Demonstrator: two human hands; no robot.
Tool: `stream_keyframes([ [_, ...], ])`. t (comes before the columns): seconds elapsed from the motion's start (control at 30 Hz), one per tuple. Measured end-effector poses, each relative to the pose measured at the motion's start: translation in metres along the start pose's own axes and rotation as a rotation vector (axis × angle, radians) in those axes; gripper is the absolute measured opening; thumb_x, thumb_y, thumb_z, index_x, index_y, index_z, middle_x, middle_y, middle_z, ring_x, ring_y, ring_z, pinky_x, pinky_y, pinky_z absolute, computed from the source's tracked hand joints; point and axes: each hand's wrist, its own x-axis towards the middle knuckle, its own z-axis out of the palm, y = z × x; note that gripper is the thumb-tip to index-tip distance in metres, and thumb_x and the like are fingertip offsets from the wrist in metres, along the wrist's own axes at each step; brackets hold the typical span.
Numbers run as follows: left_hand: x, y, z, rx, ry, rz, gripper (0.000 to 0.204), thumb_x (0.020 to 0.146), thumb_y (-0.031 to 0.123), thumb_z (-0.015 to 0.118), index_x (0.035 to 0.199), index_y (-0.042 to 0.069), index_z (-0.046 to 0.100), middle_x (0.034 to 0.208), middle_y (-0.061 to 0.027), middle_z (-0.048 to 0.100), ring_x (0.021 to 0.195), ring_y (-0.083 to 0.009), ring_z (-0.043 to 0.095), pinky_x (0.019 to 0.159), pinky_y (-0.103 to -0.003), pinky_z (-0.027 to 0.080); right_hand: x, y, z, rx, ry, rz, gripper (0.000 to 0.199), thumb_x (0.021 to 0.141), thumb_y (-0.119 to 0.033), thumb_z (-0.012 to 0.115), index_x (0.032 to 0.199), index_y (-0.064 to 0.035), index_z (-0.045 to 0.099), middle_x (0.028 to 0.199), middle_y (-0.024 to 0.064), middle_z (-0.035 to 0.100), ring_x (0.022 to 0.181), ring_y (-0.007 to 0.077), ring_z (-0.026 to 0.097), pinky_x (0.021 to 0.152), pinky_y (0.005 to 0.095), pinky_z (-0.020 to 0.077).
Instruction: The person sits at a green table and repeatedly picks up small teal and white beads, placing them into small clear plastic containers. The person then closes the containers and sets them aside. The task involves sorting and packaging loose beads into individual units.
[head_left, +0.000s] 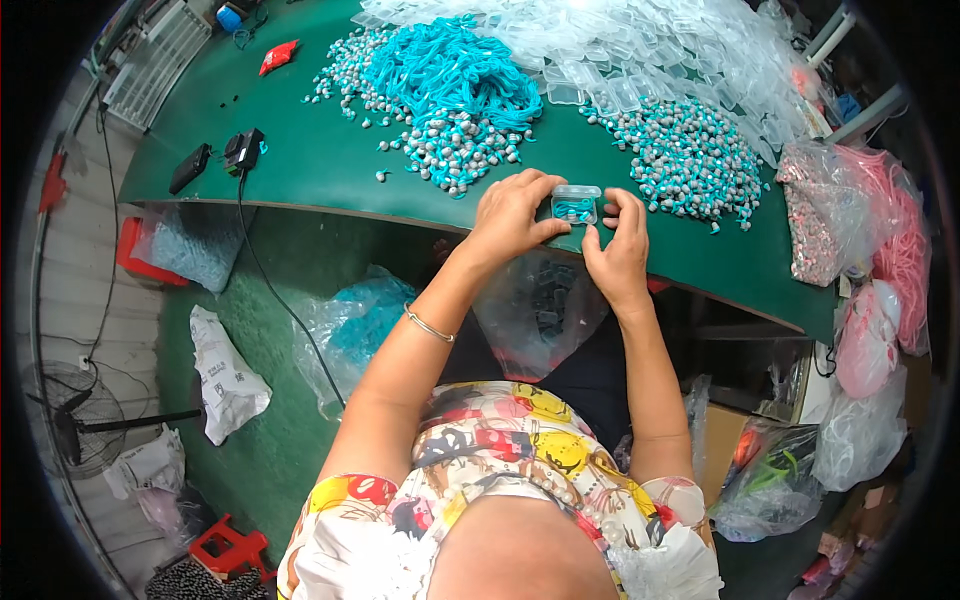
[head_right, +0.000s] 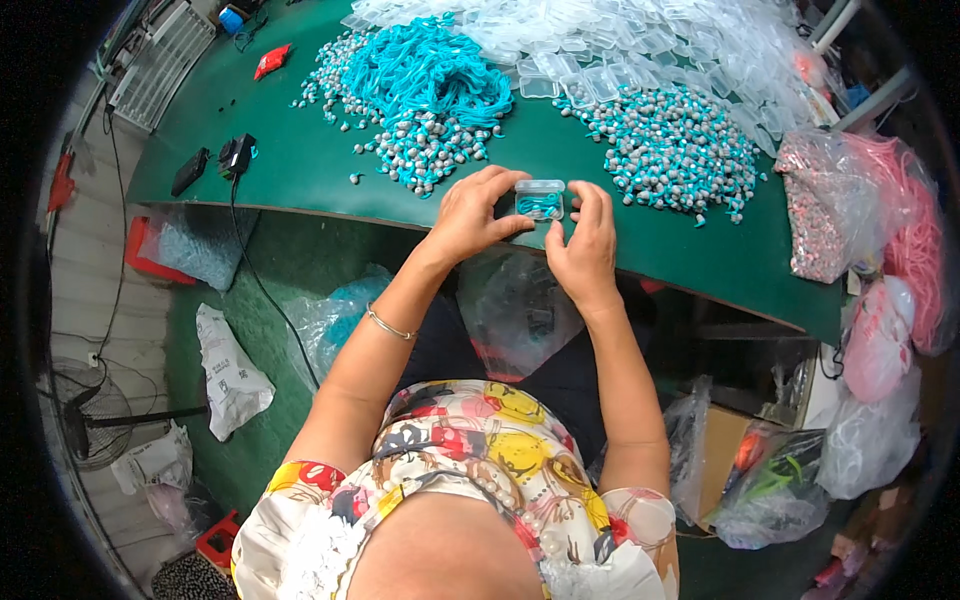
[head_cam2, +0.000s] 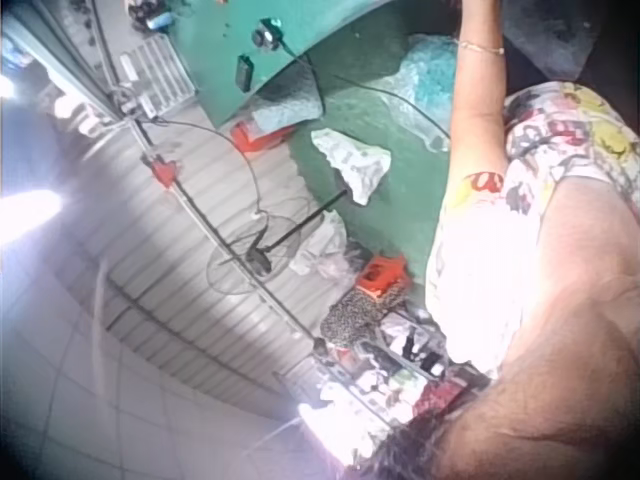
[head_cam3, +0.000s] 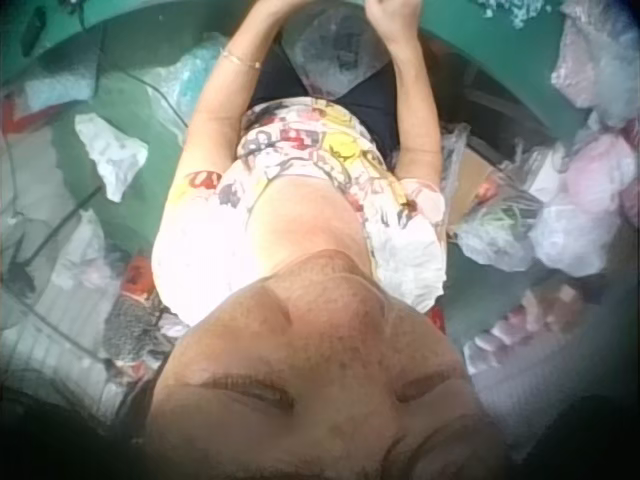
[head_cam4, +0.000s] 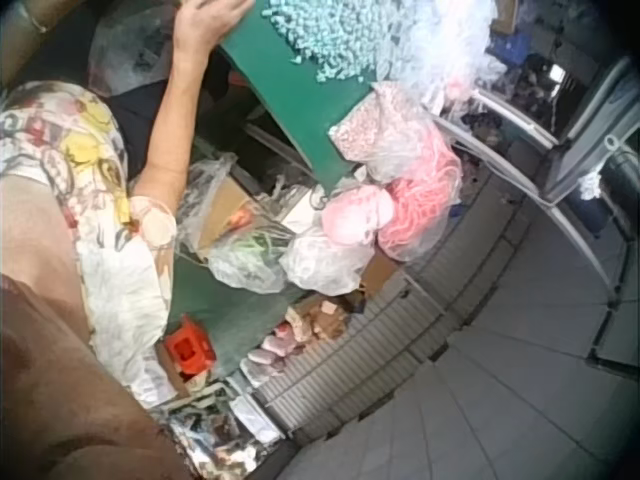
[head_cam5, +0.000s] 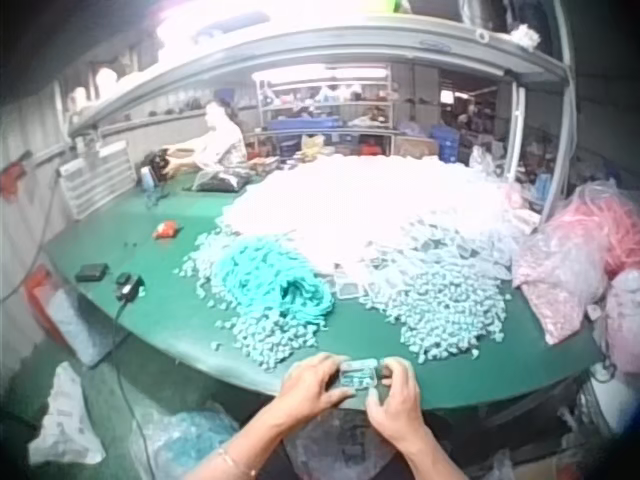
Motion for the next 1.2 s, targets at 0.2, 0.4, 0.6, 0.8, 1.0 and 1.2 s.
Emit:
stream_keyframes([
  [0.2, -0.003, -0.003, 0.001, 0.026, 0.025, 0.057, 0.045, 0.077, 0.031, 0.079, 0.116, 0.011, 0.067, 0.105, -0.0083, 0.066, 0.096, -0.0301, 0.063, 0.081, -0.042, 0.049, 0.009, 0.009, -0.005, -0.105, -0.131, -0.114, 0.051, 0.076, 0.002, 0.069, 0.124, -0.0005, 0.054, 0.118, 0.0202, 0.058, 0.108, 0.0391, 0.058, 0.092, 0.0449, 0.0473],
  [0.4, -0.004, -0.004, 0.003, 0.083, 0.038, 0.129, 0.037, 0.085, 0.029, 0.073, 0.115, 0.009, 0.066, 0.107, -0.0094, 0.064, 0.095, -0.0312, 0.063, 0.079, -0.042, 0.049, 0.018, 0.02, -0.005, -0.139, -0.14, -0.19, 0.04, 0.079, 0.0, 0.072, 0.117, -0.0035, 0.061, 0.113, 0.0134, 0.062, 0.091, 0.0253, 0.063, 0.071, 0.0334, 0.0529],
  [0.6, -0.009, 0.0, 0.003, -0.003, 0.044, 0.159, 0.031, 0.088, 0.029, 0.07, 0.108, 0.006, 0.066, 0.107, -0.0118, 0.063, 0.09, -0.0336, 0.064, 0.076, -0.044, 0.051, 0.017, 0.015, -0.011, -0.005, -0.174, -0.186, 0.029, 0.078, -0.004, 0.074, 0.105, -0.0011, 0.064, 0.101, 0.0149, 0.065, 0.089, 0.0322, 0.064, 0.076, 0.0388, 0.0516],
  [0.8, -0.012, 0.004, -0.003, -0.201, -0.017, 0.152, 0.026, 0.092, 0.021, 0.068, 0.11, 0.003, 0.064, 0.105, -0.0141, 0.061, 0.085, -0.0344, 0.063, 0.073, -0.04, 0.053, 0.017, 0.008, -0.018, 0.039, -0.247, -0.224, 0.026, 0.078, -0.007, 0.075, 0.1, 0.0001, 0.064, 0.096, 0.0153, 0.065, 0.088, 0.0341, 0.063, 0.076, 0.0397, 0.0514],
  [1.0, -0.012, -0.001, -0.004, -0.353, -0.036, 0.144, 0.025, 0.09, 0.019, 0.07, 0.108, 0.003, 0.067, 0.1, -0.0118, 0.064, 0.084, -0.0272, 0.064, 0.073, -0.036, 0.052, 0.015, 0.007, -0.02, 0.111, -0.263, -0.232, 0.027, 0.08, -0.008, 0.075, 0.104, 0.0004, 0.065, 0.1, 0.0146, 0.067, 0.087, 0.03, 0.065, 0.076, 0.0366, 0.0521],
  [1.2, -0.011, -0.003, -0.006, -0.404, -0.029, 0.159, 0.03, 0.089, 0.022, 0.072, 0.111, 0.003, 0.068, 0.099, -0.0108, 0.064, 0.082, -0.0235, 0.064, 0.07, -0.034, 0.052, 0.016, 0.006, -0.021, 0.183, -0.276, -0.193, 0.031, 0.082, -0.009, 0.075, 0.11, 0.0, 0.066, 0.105, 0.0123, 0.067, 0.082, 0.0217, 0.065, 0.07, 0.0307, 0.0525],
])
